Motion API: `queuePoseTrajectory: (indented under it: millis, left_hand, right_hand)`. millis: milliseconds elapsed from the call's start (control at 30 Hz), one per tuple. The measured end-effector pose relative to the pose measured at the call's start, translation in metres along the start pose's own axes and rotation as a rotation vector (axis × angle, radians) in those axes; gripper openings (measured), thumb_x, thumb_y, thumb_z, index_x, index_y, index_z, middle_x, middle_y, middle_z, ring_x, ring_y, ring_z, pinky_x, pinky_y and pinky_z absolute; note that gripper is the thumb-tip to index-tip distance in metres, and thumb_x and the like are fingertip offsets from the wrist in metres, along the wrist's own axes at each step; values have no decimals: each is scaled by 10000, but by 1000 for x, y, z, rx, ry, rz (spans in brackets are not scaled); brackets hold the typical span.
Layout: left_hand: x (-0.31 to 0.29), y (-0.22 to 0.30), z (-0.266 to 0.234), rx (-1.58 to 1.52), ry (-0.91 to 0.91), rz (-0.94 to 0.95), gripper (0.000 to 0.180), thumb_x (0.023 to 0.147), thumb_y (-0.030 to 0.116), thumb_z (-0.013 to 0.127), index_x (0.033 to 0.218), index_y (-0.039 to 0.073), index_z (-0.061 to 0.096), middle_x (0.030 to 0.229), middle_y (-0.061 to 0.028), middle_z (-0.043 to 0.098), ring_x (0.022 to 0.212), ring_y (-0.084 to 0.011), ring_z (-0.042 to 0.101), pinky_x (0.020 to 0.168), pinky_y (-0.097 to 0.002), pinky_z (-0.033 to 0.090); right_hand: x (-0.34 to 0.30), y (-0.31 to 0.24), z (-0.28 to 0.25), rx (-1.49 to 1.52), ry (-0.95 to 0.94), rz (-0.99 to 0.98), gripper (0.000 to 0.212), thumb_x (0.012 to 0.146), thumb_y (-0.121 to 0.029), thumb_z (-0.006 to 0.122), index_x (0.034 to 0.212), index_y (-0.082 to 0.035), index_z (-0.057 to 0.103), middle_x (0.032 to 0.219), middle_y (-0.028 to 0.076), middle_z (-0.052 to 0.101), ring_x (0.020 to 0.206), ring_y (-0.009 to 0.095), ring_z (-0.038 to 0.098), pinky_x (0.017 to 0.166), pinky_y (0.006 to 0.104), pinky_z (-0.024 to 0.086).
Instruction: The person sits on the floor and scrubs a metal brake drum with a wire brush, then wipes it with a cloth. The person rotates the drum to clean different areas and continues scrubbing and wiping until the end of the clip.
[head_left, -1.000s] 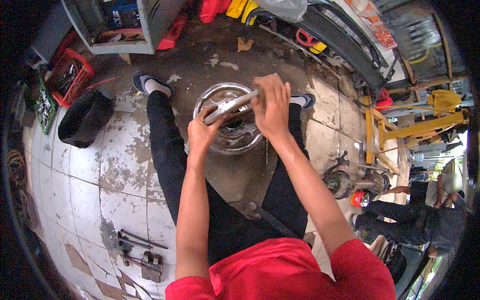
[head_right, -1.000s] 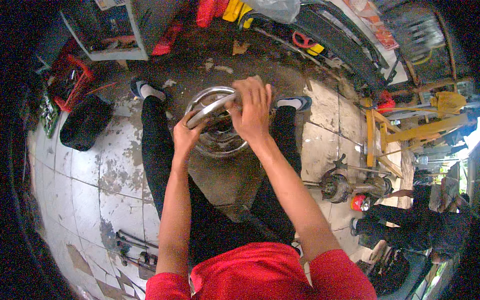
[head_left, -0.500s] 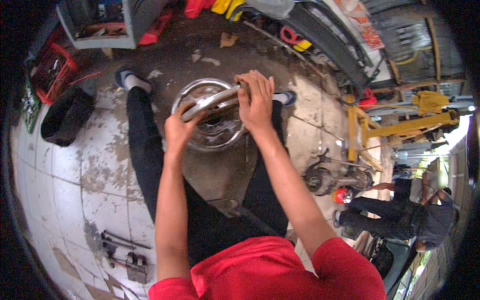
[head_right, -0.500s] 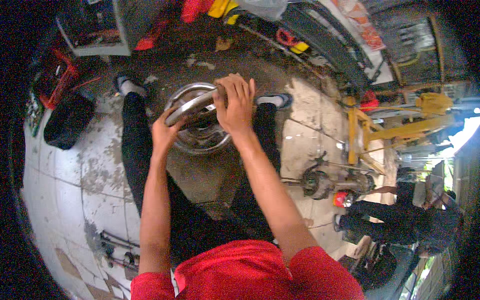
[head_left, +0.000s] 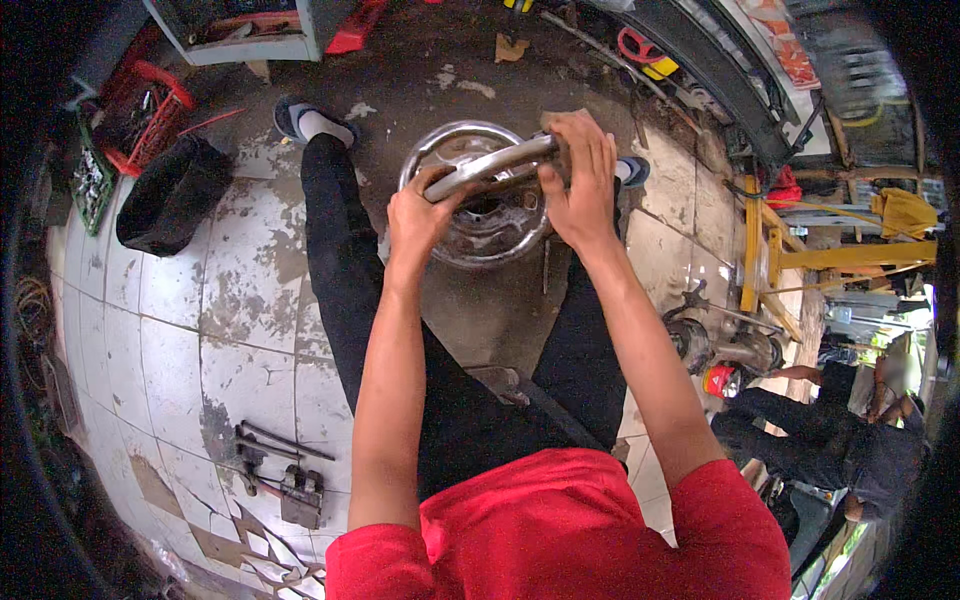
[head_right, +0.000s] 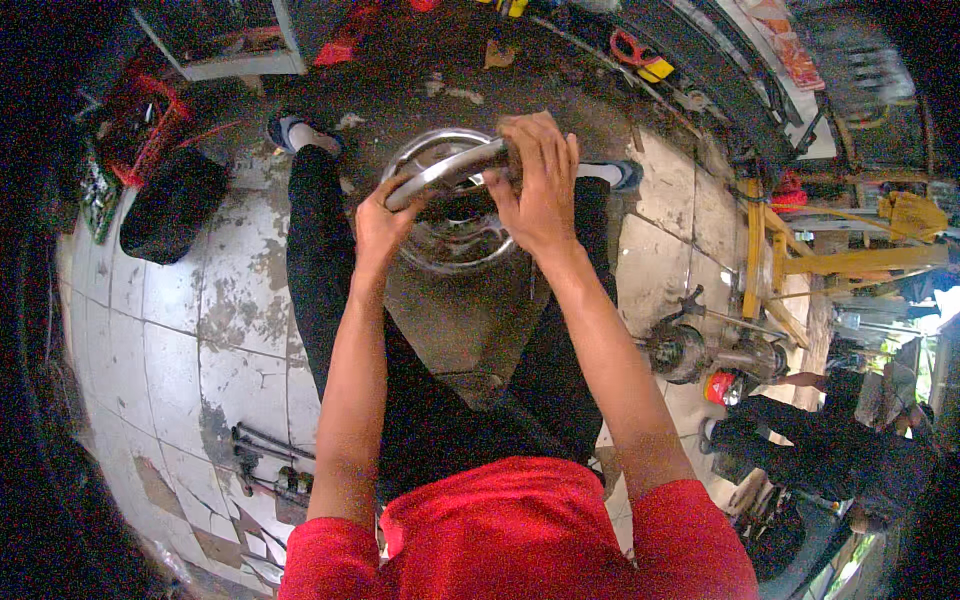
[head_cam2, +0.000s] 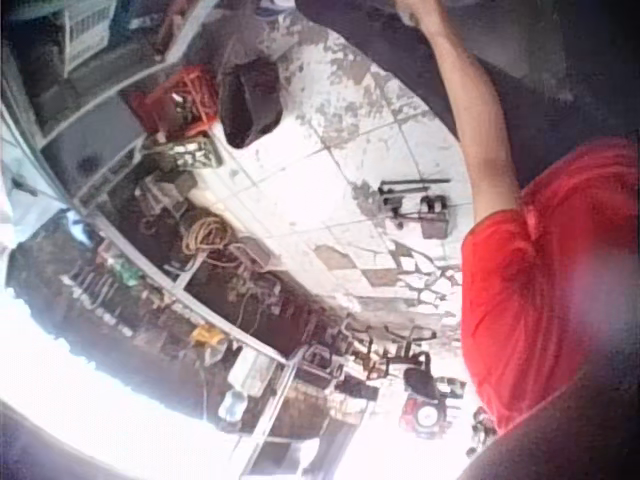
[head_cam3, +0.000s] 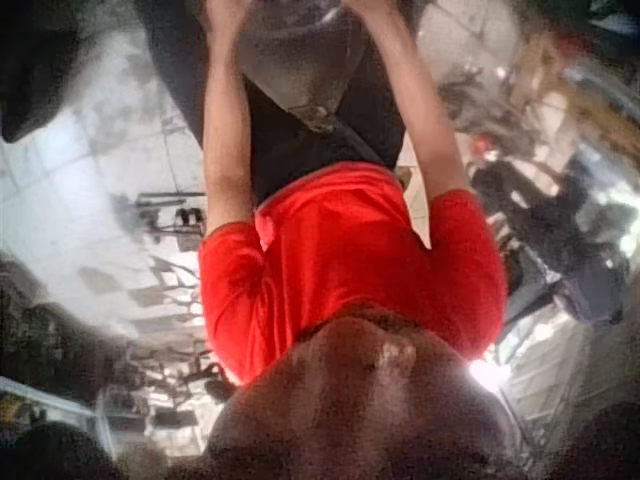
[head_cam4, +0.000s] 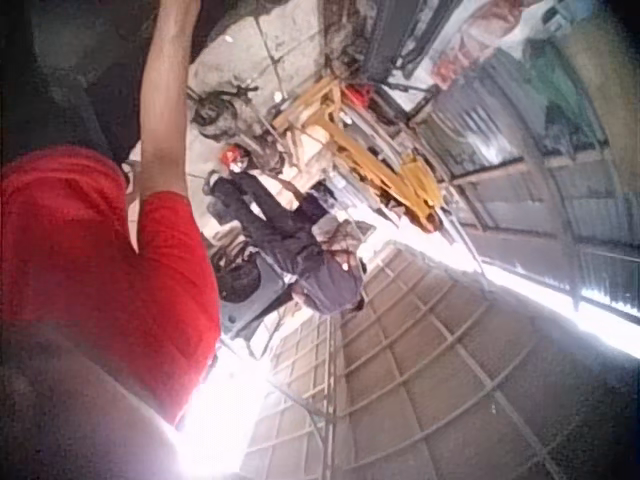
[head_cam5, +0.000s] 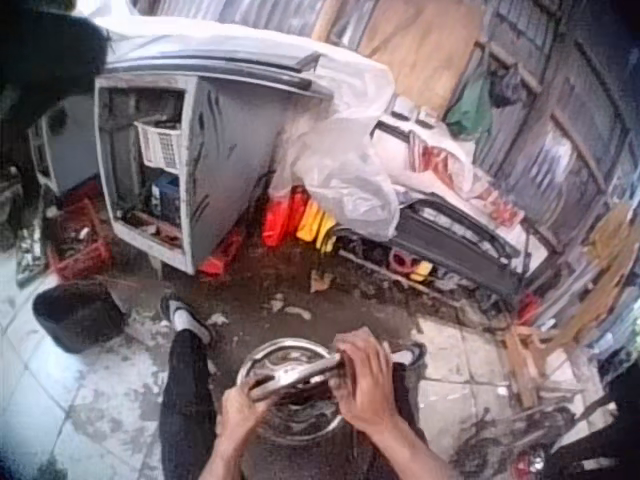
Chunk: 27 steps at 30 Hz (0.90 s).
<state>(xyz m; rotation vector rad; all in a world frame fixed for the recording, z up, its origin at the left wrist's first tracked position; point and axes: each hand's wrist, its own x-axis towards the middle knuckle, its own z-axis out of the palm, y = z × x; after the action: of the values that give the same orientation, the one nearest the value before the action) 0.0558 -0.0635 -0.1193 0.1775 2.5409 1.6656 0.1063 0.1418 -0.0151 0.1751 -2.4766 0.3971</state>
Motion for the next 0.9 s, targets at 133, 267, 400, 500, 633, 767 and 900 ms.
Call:
queuePoseTrajectory:
  millis: [133, 267, 400, 500, 633, 767, 900]
  left_hand:
    - [-4, 7, -3, -31, -3, -52, 436, 763, 377, 809, 1088, 101, 721, 1014, -164, 721, 981, -331, 695, 838, -392, 537]
    - [-2, 11, -1, -32, 14, -42, 422, 763, 361, 817, 1077, 95, 724, 991, -157, 727, 959, -315, 706, 817, -383, 541]
    - [-3, 4, -2, -141, -31, -77, 399, 779, 324, 808, 1086, 85, 720, 978, -164, 730, 942, -316, 713, 806, -377, 545]
    - [-2, 14, 4, -86, -39, 5, 447, 777, 304, 818, 1132, 62, 694, 1019, -176, 724, 977, -301, 710, 846, -374, 542]
    - [-2, 6, -1, -199, 9, 5, 528, 764, 250, 831, 1209, 34, 647, 1095, -164, 713, 1037, -269, 687, 902, -361, 518]
    - [-2, -4, 0, -242, -44, -67, 556, 769, 249, 832, 1247, 42, 637, 1105, -163, 714, 1062, -258, 677, 912, -350, 503]
    - [-2, -14, -9, -121, -197, -193, 491, 797, 269, 810, 1226, 73, 675, 1092, -171, 719, 1031, -243, 690, 880, -343, 506]
  right_hand:
    - [-2, 26, 5, 46, -21, 162, 459, 961, -458, 519, 1215, -78, 561, 1261, 135, 567, 1239, 366, 469, 1090, 546, 271]
    - [2, 9, 8, 58, 64, 76, 442, 945, -445, 553, 1189, -77, 569, 1215, 147, 575, 1214, 356, 487, 1043, 508, 315]
    - [6, 10, 1, -45, -33, -41, 432, 943, -469, 544, 1168, -103, 590, 1186, 142, 592, 1194, 339, 514, 1041, 499, 320]
    - [3, 23, 1, 83, 44, 257, 513, 947, -524, 508, 1188, -77, 583, 1179, 142, 589, 1195, 357, 502, 1039, 495, 321]
    - [3, 6, 10, 23, 26, 30, 521, 953, -523, 499, 1199, -69, 574, 1201, 140, 572, 1209, 367, 479, 1037, 505, 319]
    - [1, 18, 20, -2, 57, 51, 509, 953, -516, 502, 1199, -75, 563, 1212, 135, 564, 1223, 367, 468, 1039, 522, 314]
    - [0, 17, 25, 1, 101, 74, 482, 957, -501, 505, 1168, -73, 568, 1196, 140, 570, 1207, 371, 476, 1033, 526, 317]
